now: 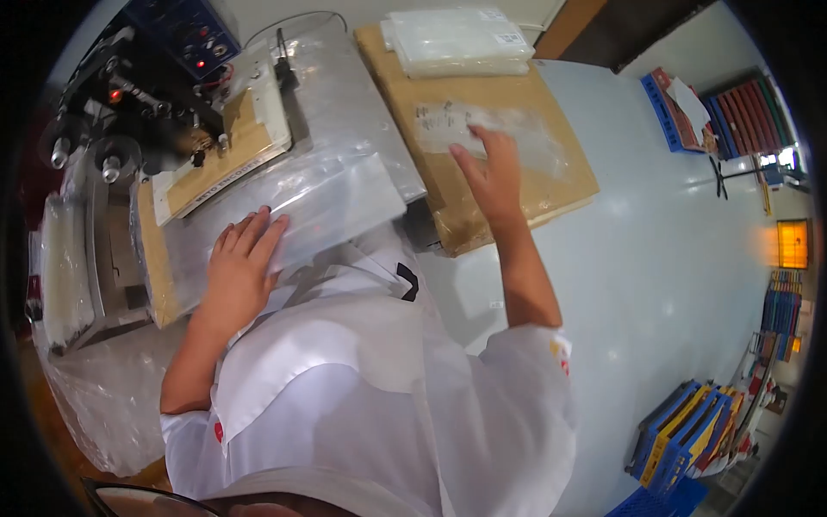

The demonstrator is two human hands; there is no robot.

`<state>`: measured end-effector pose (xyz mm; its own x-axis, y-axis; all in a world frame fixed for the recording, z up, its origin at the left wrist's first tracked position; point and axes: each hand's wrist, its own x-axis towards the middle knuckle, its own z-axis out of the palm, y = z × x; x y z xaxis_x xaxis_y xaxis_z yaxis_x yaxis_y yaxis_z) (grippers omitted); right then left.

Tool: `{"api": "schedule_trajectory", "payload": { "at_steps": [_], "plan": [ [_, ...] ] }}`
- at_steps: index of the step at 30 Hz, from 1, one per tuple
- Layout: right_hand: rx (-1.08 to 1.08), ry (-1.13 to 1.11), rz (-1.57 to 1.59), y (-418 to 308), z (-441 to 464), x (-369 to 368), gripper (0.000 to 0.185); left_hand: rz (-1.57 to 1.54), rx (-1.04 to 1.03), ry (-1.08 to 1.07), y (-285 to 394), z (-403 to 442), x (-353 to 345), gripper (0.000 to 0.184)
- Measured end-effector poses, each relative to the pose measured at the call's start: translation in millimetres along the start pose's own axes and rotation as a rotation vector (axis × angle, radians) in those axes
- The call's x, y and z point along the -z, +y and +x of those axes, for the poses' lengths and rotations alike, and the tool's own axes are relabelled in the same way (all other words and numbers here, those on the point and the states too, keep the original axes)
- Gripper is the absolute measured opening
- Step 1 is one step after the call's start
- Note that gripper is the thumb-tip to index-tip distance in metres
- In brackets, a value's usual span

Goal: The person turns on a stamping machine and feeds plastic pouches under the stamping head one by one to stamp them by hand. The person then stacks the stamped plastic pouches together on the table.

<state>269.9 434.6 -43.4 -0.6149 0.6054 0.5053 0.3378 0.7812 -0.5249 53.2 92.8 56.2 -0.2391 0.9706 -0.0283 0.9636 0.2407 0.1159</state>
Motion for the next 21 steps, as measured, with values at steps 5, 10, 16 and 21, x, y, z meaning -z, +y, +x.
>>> {"api": "schedule_trajectory", "payload": {
  "at_steps": [5, 10, 16, 21],
  "plan": [
    [-0.535, -0.350, 0.883, -98, -37, 19, 0.036, -0.377, 0.126, 0.003, -11, 6, 46, 0.066],
    [-0.257, -0.333, 1.338, -192, -34, -19, 0.091, -0.537, -0.078, 0.253, 26, 10, 32, 0.066],
    [-0.069, -0.273, 1.037, -241, 16, -8, 0.092, -0.551, -0.163, 0.367, 26, -6, 38, 0.078],
    [0.598, -0.489, 0.029, -255, 53, -3, 0.087, -0.568, 0.137, 0.015, -38, -62, 45, 0.049]
  ]
}}
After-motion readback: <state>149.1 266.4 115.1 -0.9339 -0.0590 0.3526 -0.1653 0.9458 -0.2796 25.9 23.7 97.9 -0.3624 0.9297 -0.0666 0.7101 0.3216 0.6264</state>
